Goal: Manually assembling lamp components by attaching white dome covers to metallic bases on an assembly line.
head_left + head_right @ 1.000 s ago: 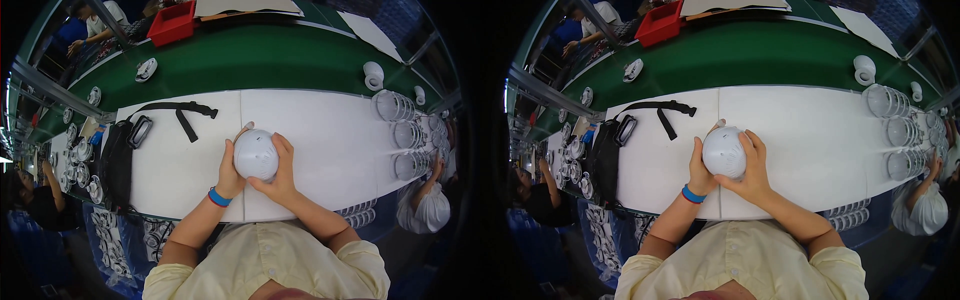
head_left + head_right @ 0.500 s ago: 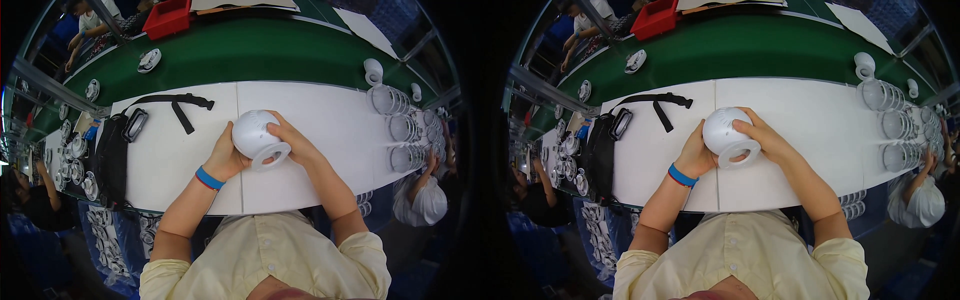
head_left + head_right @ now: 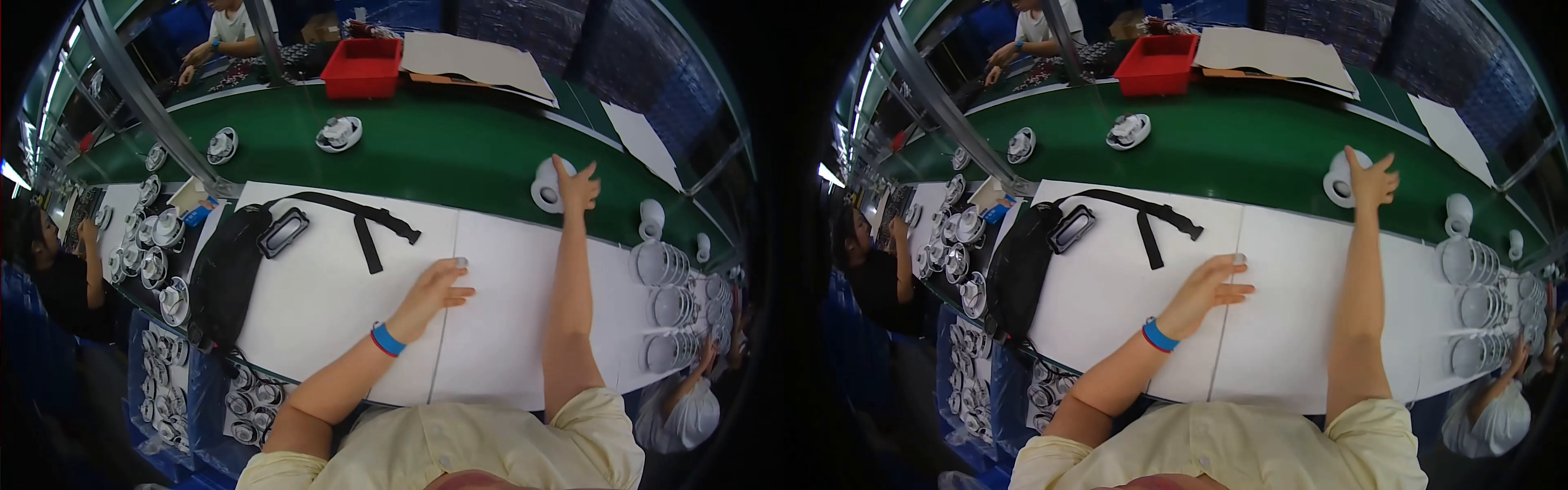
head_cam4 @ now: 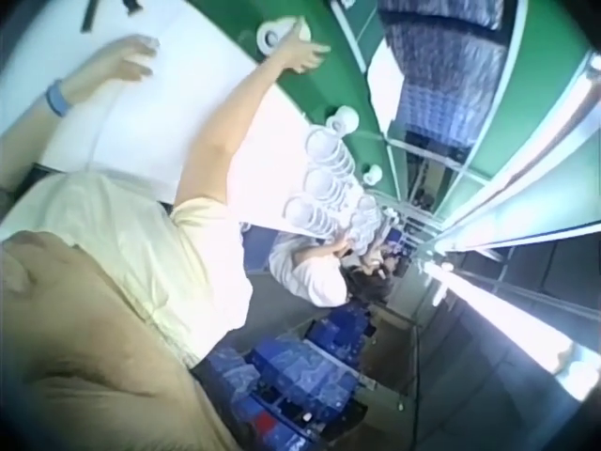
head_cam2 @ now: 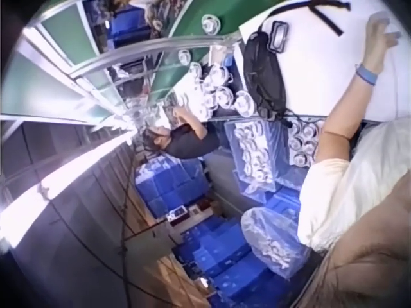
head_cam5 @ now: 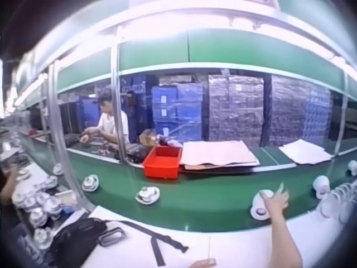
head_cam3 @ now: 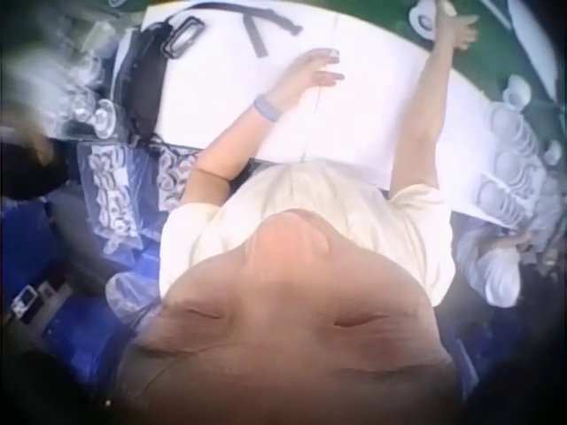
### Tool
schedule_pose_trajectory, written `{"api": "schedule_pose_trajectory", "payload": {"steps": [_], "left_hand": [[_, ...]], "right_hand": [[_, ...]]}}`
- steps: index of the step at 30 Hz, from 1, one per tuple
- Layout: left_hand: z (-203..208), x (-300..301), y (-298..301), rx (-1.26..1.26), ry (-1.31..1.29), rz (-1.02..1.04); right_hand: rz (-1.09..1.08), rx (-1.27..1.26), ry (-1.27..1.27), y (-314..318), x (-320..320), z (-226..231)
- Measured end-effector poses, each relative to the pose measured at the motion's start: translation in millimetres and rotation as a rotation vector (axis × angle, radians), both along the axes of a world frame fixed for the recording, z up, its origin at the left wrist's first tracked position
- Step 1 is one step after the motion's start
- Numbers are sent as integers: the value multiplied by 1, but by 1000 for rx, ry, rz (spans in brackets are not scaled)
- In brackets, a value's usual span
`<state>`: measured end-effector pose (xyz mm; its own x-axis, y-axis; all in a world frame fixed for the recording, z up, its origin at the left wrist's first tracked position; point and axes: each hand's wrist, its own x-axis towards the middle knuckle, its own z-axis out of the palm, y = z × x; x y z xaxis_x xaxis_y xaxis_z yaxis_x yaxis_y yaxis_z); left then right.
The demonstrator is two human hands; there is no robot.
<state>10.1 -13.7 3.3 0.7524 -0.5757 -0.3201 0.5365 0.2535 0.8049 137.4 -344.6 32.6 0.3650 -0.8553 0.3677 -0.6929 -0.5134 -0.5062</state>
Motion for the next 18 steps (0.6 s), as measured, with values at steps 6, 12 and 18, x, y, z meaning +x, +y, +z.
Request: {"api": "schedule_pose_trajectory", "payload": {"steps": [6,12,18], "left_hand": [[-10,-5,2,-23,-290,269],[-6,21,11,48,-498,665],[-8,35,39,155,-526,919]], "right_hand": [[1037,934,-347,241,97,-45],[885,1166,-472,319,165,-73],[1191,1487,-334,256,78,-68]]}}
